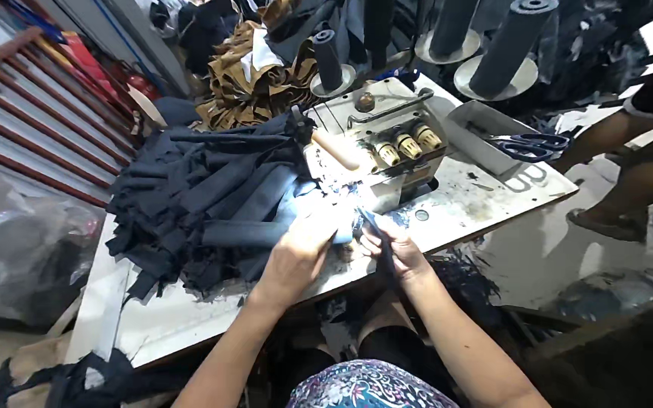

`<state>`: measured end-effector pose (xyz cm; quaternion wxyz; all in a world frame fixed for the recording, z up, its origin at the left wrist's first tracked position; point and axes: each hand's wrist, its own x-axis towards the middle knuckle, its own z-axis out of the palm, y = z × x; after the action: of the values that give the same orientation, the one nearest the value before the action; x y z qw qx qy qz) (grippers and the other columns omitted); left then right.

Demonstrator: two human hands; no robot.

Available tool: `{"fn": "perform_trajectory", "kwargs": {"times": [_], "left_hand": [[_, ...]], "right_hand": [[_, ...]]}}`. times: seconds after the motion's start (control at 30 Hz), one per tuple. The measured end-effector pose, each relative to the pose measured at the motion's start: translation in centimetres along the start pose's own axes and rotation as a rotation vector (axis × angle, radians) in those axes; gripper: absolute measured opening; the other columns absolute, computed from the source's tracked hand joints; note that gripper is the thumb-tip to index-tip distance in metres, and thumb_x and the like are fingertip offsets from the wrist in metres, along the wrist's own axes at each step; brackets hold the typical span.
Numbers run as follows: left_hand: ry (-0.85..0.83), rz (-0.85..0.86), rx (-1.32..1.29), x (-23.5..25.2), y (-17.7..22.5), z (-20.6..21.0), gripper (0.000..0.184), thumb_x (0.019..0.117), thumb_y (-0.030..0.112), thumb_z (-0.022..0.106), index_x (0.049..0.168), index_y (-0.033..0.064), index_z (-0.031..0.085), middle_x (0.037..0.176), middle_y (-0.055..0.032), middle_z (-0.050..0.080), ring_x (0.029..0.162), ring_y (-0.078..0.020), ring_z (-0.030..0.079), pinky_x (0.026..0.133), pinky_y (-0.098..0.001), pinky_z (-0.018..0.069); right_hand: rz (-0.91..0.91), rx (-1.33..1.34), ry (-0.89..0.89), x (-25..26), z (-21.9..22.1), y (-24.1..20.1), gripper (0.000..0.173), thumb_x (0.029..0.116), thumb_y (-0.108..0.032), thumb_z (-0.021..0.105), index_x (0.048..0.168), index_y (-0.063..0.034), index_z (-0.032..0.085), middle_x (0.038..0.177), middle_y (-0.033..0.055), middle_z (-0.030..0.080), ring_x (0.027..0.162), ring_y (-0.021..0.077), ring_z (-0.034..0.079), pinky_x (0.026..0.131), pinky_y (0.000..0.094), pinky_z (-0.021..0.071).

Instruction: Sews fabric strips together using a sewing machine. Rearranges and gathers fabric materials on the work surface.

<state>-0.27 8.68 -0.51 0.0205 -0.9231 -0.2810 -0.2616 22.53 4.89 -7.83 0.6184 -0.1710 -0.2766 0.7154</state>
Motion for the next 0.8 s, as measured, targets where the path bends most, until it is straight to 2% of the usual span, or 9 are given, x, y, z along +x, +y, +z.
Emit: {"fn": "perform_trajectory", "kwargs": {"times": [0.07,0.13,0.17,0.27,0.3,0.43,0.6,0.7,0.8], "left_hand": [[-0.037,0.021,-0.048,-0.7,-0.3,1.2,0.035,0.1014,0.021,0.055,0.131,0.0076,0.069,0.131,-0.0109,0.070,0.122,-0.0282,0.066,0.110,-0.0517,0.0479],[-0.058,0.046,-0.061,-0.8,-1.0,1.0,0.040,0.1030,0.026,0.052,0.136,0.0076,0.066,0.139,-0.0102,0.065,0.130,-0.0264,0.062,0.116,-0.0521,0.0418],[-0.051,0.067,-0.060,-0.7,-1.2,1.0,0.041,0.1029,0.027,0.053,0.137,0.0073,0.065,0.140,-0.0108,0.064,0.131,-0.0265,0.061,0.116,-0.0524,0.0409],[-0.031,0.032,-0.013,0.1,-0.9,1.1,0.039,0.1012,0.028,0.055,0.130,0.0047,0.068,0.130,-0.0140,0.069,0.125,-0.0306,0.064,0.113,-0.0563,0.0432],[-0.056,-0.011,-0.013,0.4,-0.5,0.8,0.040,0.1017,0.027,0.054,0.132,0.0045,0.067,0.135,-0.0129,0.067,0.130,-0.0297,0.061,0.115,-0.0561,0.0418],[-0.099,-0.088,-0.041,1.4,0.1,0.2,0.040,0.1017,0.026,0.054,0.136,0.0071,0.066,0.142,-0.0090,0.063,0.136,-0.0256,0.057,0.117,-0.0541,0.0398],[-0.072,-0.084,-0.060,2.4,-0.8,0.4,0.038,0.1021,0.028,0.052,0.130,0.0086,0.069,0.133,-0.0090,0.068,0.130,-0.0274,0.060,0.114,-0.0551,0.0407],[-0.061,-0.048,-0.041,3.5,-1.5,0.5,0.038,0.1063,0.031,0.045,0.129,0.0123,0.071,0.134,-0.0061,0.068,0.133,-0.0252,0.058,0.116,-0.0512,0.0397],[-0.096,0.133,0.053,4.0,-2.8,0.4,0.033,0.1074,0.028,0.047,0.125,0.0149,0.072,0.129,-0.0135,0.066,0.129,-0.0321,0.058,0.113,-0.0579,0.0404]], "right_hand": [[-0.022,0.139,-0.034,-0.4,-1.3,-0.8,0.025,0.1048,-0.033,0.053,0.099,-0.0141,0.068,0.068,-0.0061,0.058,0.056,0.0030,0.057,0.059,0.0185,0.0532],[-0.035,0.188,-0.052,-0.2,-1.6,-1.8,0.023,0.1039,-0.033,0.055,0.095,-0.0150,0.068,0.065,-0.0077,0.054,0.053,0.0024,0.054,0.056,0.0180,0.0512],[-0.039,0.211,-0.076,0.1,-1.6,-2.1,0.023,0.1049,-0.032,0.054,0.098,-0.0144,0.067,0.065,-0.0071,0.054,0.054,0.0028,0.054,0.056,0.0178,0.0512],[-0.043,0.233,0.011,1.3,-0.4,-2.3,0.038,0.1093,-0.036,0.039,0.097,-0.0117,0.066,0.062,-0.0066,0.053,0.052,0.0018,0.054,0.053,0.0160,0.0499],[-0.049,0.231,0.078,1.7,0.0,-2.2,0.041,0.1099,-0.037,0.036,0.096,-0.0124,0.066,0.061,-0.0067,0.053,0.051,0.0012,0.054,0.052,0.0154,0.0497],[-0.101,0.242,0.177,2.1,0.8,-1.8,0.042,0.1104,-0.035,0.032,0.098,-0.0151,0.067,0.062,-0.0061,0.055,0.052,0.0018,0.056,0.053,0.0171,0.0521],[-0.075,0.265,0.169,2.4,1.3,-2.4,0.043,0.1107,-0.031,0.029,0.098,-0.0135,0.065,0.062,-0.0060,0.054,0.050,0.0021,0.054,0.052,0.0163,0.0509],[-0.070,0.255,0.175,2.5,1.7,-2.7,0.047,0.1118,-0.032,0.027,0.096,-0.0125,0.067,0.058,-0.0056,0.053,0.049,0.0034,0.054,0.052,0.0179,0.0509],[-0.085,0.219,0.216,2.5,1.7,-2.7,0.045,0.1120,-0.032,0.028,0.097,-0.0121,0.065,0.057,-0.0057,0.051,0.048,0.0040,0.053,0.052,0.0189,0.0518]]}}
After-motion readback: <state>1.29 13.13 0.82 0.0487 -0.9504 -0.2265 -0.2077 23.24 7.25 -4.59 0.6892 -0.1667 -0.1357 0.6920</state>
